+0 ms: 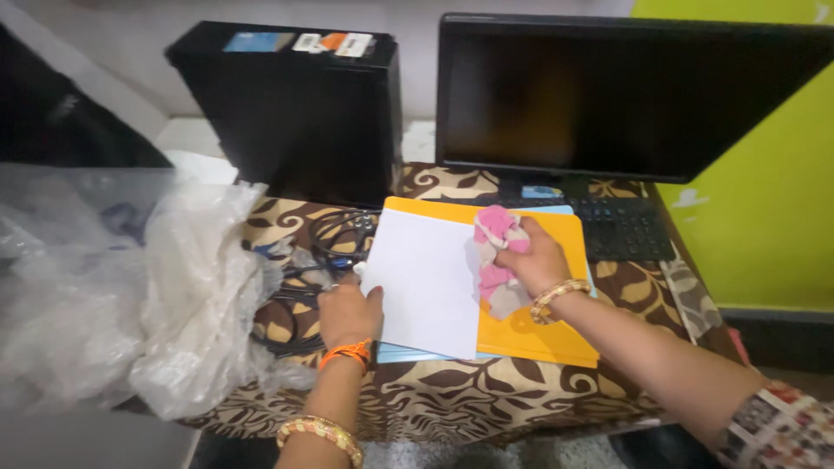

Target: The person wipes the surfaces of yellow and blue folders with a pink cloth. They also briefly handle a small bottle and eyeglasses on a shelf before returning to wipe the folders and placing them on the shelf.

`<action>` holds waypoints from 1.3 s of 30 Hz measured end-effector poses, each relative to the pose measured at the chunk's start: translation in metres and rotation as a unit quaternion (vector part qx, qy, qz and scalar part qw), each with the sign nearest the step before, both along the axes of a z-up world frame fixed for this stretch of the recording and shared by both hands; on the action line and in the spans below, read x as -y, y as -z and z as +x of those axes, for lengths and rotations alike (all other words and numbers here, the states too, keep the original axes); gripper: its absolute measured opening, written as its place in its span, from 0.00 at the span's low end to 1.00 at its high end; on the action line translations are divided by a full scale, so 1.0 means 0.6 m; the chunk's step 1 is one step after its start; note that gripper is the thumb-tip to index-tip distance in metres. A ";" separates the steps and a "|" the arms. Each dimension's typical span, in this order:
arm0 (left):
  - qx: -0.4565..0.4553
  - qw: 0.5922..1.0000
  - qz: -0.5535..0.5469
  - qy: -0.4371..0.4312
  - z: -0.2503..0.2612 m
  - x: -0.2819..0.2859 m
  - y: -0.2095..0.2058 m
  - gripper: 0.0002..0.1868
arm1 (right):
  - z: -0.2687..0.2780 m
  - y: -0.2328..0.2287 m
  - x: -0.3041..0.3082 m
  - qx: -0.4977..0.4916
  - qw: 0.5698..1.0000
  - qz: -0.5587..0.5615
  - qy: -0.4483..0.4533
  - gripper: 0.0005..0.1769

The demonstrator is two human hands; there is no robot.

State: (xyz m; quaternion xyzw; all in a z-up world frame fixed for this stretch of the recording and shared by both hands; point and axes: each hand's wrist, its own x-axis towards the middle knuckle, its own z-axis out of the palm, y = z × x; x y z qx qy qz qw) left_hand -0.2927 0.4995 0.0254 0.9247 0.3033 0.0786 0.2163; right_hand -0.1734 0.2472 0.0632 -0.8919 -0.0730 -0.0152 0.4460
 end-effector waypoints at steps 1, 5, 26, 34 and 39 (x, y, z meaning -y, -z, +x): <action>-0.019 1.000 -0.013 -0.007 0.003 0.003 -0.005 0.27 | 0.005 0.013 0.005 -0.010 0.999 -0.034 0.018 0.41; -0.072 0.997 -0.018 -0.020 0.011 0.012 -0.033 0.30 | 0.017 0.044 0.010 -0.045 0.999 -0.025 0.013 0.40; -0.112 0.992 -0.012 -0.055 0.033 0.025 -0.001 0.35 | 0.029 0.069 0.010 -0.043 0.989 -0.127 -0.062 0.41; -0.073 0.994 -0.048 -0.064 0.043 0.009 0.024 0.36 | -0.028 -0.015 0.083 -0.035 0.950 -0.241 -0.194 0.46; -0.102 0.994 -0.012 -0.048 0.046 0.033 0.018 0.38 | -0.106 -0.001 0.127 0.158 0.877 -0.317 -0.325 0.61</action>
